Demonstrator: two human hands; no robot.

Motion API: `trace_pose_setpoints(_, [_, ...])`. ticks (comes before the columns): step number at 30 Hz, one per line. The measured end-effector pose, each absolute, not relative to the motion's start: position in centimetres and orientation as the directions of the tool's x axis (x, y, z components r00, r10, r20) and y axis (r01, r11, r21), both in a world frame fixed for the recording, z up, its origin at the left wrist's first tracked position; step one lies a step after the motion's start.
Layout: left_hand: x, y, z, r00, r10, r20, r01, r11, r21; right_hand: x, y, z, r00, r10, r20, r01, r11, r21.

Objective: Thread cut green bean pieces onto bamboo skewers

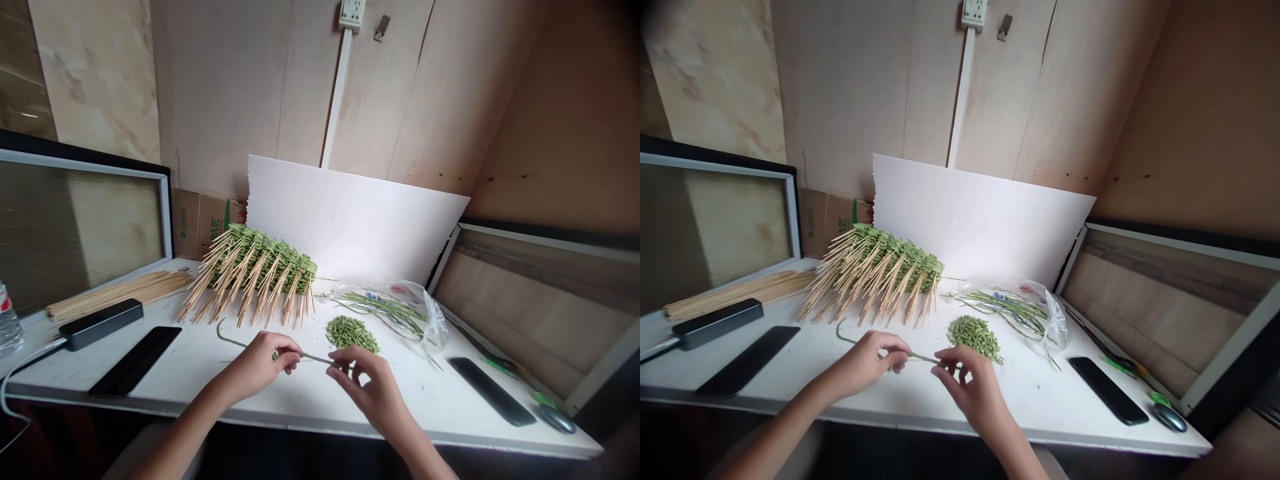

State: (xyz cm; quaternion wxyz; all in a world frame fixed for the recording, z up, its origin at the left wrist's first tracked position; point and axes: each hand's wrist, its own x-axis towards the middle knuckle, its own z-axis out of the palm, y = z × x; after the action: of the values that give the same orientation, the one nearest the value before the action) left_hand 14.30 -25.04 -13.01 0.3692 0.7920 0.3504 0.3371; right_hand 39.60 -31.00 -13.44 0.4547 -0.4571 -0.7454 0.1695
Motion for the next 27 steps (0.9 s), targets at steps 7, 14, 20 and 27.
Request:
trace_pose_setpoints(7, [13.3, -24.7, -12.5, 0.516, 0.814, 0.267, 0.332, -0.477, 0.813, 40.3, -30.9, -13.3, -0.057, 0.817, 0.573, 0.479, 0.526, -0.703])
trace_pose_setpoints(14, [12.5, -24.2, -12.6, 0.485, 0.832, 0.271, 0.343, -0.466, 0.815, 40.8, -30.7, -13.4, 0.005, 0.819, 0.574, 0.501, 0.495, -0.710])
trace_pose_setpoints(20, [12.3, -24.6, -12.0, 0.495, 0.836, 0.235, 0.372, -0.448, 0.813, 40.6, -31.0, -12.9, -0.056, 0.761, 0.646, 0.514, 0.577, -0.635])
trace_pose_setpoints(27, [14.2, -26.6, -11.5, 0.543, 0.816, 0.195, 0.291, -0.402, 0.868, 39.9, -31.3, -13.3, -0.099, 0.717, 0.690, 0.523, 0.628, -0.577])
